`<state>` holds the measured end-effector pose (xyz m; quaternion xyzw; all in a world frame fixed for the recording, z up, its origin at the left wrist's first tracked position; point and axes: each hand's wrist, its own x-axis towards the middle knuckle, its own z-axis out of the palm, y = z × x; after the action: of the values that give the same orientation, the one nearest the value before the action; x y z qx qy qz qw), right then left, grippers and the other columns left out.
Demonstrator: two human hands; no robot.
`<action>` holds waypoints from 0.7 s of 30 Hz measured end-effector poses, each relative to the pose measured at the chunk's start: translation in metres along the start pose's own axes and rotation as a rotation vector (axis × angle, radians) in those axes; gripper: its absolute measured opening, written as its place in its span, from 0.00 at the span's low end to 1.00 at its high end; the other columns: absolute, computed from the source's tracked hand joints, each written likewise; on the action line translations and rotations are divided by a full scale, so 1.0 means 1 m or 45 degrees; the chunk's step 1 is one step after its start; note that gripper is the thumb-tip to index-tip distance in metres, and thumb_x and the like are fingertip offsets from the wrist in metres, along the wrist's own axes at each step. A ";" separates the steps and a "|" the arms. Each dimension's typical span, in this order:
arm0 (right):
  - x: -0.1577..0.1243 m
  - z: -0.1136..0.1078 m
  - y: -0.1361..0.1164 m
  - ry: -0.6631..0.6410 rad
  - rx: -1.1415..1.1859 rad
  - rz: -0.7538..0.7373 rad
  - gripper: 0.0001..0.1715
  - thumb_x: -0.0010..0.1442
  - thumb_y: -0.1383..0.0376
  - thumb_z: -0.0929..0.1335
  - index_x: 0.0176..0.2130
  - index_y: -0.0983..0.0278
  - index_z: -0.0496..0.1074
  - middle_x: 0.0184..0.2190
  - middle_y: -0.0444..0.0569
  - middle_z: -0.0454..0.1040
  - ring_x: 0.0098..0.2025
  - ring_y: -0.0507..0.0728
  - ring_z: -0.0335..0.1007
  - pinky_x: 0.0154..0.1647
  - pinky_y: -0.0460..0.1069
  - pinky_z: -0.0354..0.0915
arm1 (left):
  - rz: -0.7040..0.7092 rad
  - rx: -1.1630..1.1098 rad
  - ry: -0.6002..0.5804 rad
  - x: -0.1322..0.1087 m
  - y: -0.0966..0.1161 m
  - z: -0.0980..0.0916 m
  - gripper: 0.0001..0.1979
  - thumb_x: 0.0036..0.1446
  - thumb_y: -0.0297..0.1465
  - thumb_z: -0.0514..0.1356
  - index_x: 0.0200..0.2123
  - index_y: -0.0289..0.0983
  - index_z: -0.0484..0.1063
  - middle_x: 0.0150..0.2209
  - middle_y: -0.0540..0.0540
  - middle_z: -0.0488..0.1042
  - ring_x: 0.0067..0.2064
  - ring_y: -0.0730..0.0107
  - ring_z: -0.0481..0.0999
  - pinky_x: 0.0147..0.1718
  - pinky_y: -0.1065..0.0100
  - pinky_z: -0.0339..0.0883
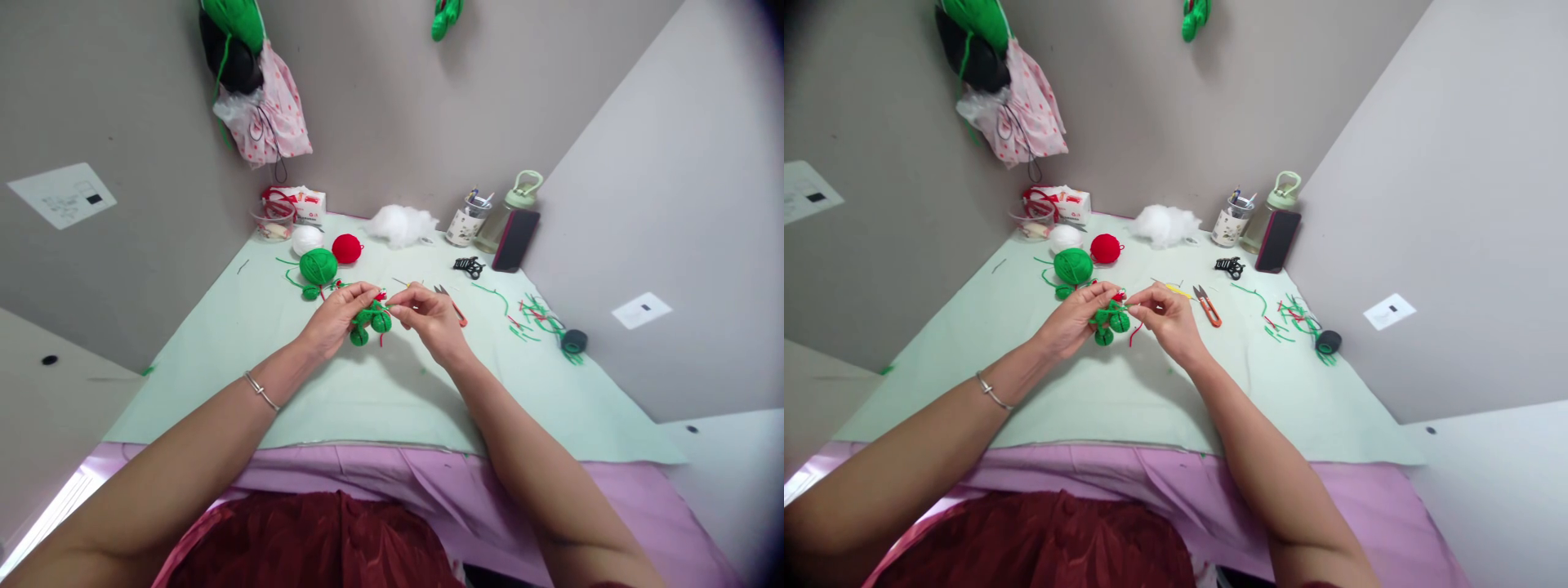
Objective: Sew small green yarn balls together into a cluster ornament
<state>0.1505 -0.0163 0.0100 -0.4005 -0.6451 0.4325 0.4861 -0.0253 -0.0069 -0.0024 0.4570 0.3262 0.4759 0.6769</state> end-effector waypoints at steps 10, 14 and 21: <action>0.002 0.000 -0.001 0.002 0.102 0.084 0.14 0.51 0.58 0.77 0.34 0.65 0.77 0.24 0.43 0.72 0.28 0.51 0.65 0.31 0.48 0.64 | -0.059 -0.182 -0.076 0.002 -0.004 -0.004 0.13 0.53 0.35 0.69 0.40 0.35 0.76 0.33 0.49 0.77 0.32 0.76 0.76 0.30 0.75 0.66; 0.004 -0.006 0.001 -0.043 0.097 0.119 0.14 0.52 0.57 0.76 0.34 0.65 0.77 0.27 0.45 0.75 0.30 0.52 0.70 0.34 0.50 0.68 | -0.088 -0.218 -0.081 0.004 -0.003 -0.008 0.13 0.52 0.31 0.70 0.41 0.34 0.76 0.36 0.47 0.79 0.36 0.73 0.78 0.38 0.70 0.71; 0.004 0.000 0.002 -0.009 0.102 0.108 0.16 0.50 0.55 0.77 0.31 0.64 0.75 0.22 0.43 0.72 0.25 0.50 0.65 0.29 0.49 0.65 | -0.099 -0.179 -0.087 0.002 -0.007 -0.002 0.11 0.53 0.30 0.68 0.39 0.34 0.73 0.36 0.45 0.78 0.34 0.71 0.78 0.36 0.69 0.72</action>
<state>0.1497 -0.0117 0.0089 -0.4063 -0.6114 0.4796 0.4808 -0.0242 -0.0057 -0.0098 0.4115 0.2863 0.4551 0.7359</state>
